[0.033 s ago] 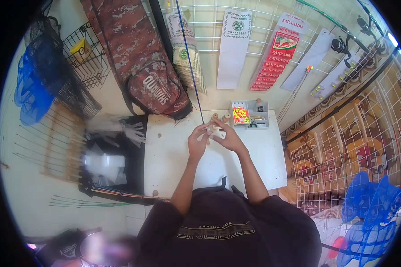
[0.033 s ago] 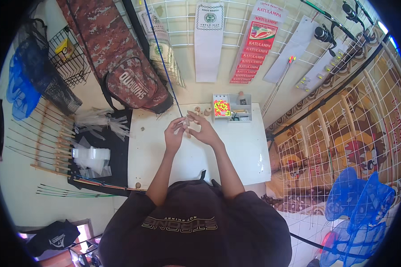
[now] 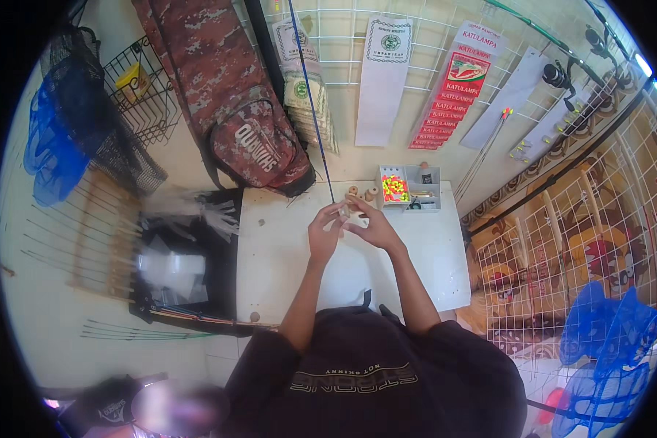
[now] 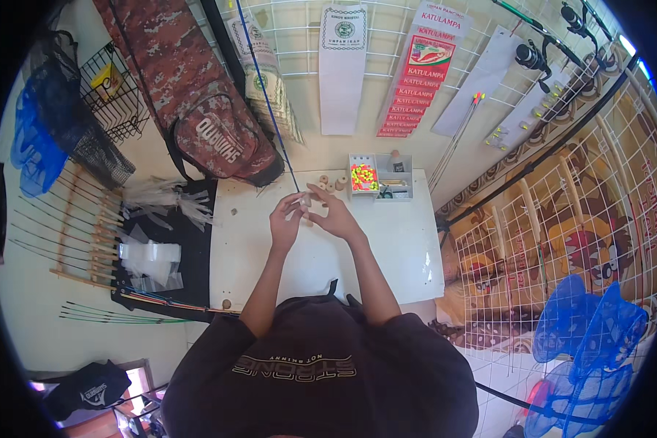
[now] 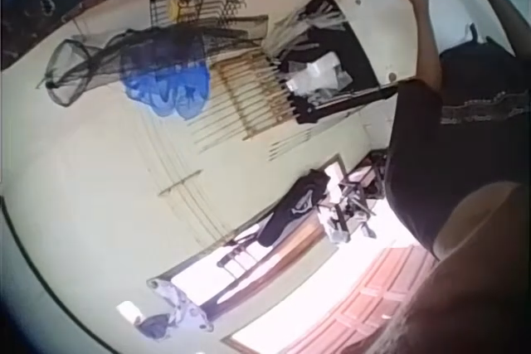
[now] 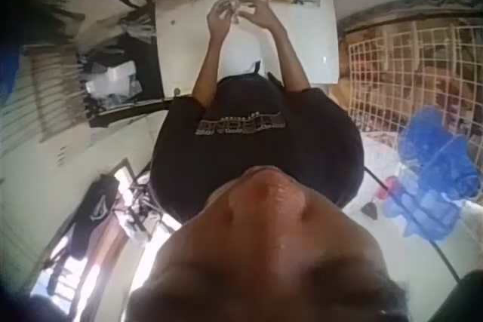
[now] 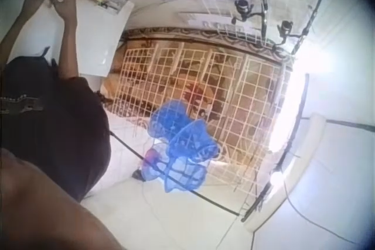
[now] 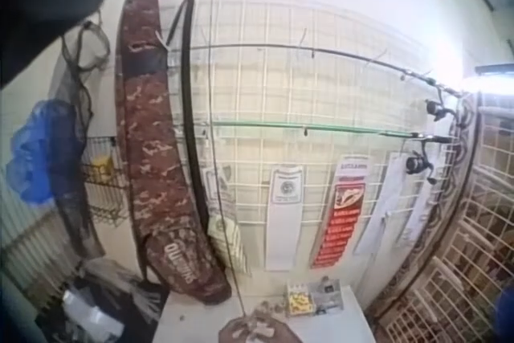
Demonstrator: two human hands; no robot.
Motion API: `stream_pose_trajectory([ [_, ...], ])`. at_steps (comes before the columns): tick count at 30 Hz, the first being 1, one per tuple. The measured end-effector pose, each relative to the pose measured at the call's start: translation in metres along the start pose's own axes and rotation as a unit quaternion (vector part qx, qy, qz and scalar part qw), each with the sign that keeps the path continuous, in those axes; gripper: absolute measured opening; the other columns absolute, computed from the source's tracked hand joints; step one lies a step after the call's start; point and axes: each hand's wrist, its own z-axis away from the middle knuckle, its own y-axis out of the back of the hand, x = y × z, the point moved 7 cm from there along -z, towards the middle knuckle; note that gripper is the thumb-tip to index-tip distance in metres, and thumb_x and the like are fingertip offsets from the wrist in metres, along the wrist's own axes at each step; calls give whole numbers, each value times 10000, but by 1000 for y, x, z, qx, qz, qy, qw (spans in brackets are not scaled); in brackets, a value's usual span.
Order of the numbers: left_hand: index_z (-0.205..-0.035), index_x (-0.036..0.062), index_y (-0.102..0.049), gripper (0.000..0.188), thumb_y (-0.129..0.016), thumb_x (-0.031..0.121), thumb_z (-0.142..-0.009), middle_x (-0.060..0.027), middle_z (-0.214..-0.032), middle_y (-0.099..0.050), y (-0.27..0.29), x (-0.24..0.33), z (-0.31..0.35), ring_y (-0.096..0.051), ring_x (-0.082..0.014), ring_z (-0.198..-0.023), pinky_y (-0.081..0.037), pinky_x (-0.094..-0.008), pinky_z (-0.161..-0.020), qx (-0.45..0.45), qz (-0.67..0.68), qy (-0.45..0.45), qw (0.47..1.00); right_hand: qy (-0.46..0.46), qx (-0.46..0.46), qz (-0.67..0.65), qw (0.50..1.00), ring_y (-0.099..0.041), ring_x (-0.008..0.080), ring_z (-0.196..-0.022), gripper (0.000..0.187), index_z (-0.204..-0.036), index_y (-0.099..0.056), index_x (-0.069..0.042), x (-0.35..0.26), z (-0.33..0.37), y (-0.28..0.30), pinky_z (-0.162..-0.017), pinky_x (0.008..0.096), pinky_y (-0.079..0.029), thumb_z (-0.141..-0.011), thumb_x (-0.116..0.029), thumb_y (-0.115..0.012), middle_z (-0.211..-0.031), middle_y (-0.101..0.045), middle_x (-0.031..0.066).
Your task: Selecting rod components and threading beads or line onto a fishing rod tip.
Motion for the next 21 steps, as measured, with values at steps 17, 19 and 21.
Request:
stream_pose_trajectory([
  [17,-1134,-18,-561,281,-612,-4,-857,-116,-1127,-622,30,-2,-3,-609,-170,-964,-479,-291,-866,89,-55,-61,993,7,185,121,975,-651,223,-724,84,-877,-668,7,36,8,46,-645,306,-503,-832,-17,-602,-847,-680,127],
  [19,-1136,-19,-557,276,-608,4,-866,-106,-1123,-614,36,-1,-4,-604,-178,-987,-478,-295,-873,114,-68,-69,989,17,228,124,966,-656,226,-744,91,-887,-650,12,29,12,60,-637,311,-501,-833,12,-577,-849,-673,135],
  [21,-1139,-20,-554,273,-606,11,-872,-106,-1128,-610,40,-3,-3,-603,-180,-990,-478,-294,-874,130,-67,-82,986,-1,267,149,952,-646,259,-757,115,-886,-653,4,43,14,70,-668,330,-498,-817,29,-565,-837,-667,138],
])
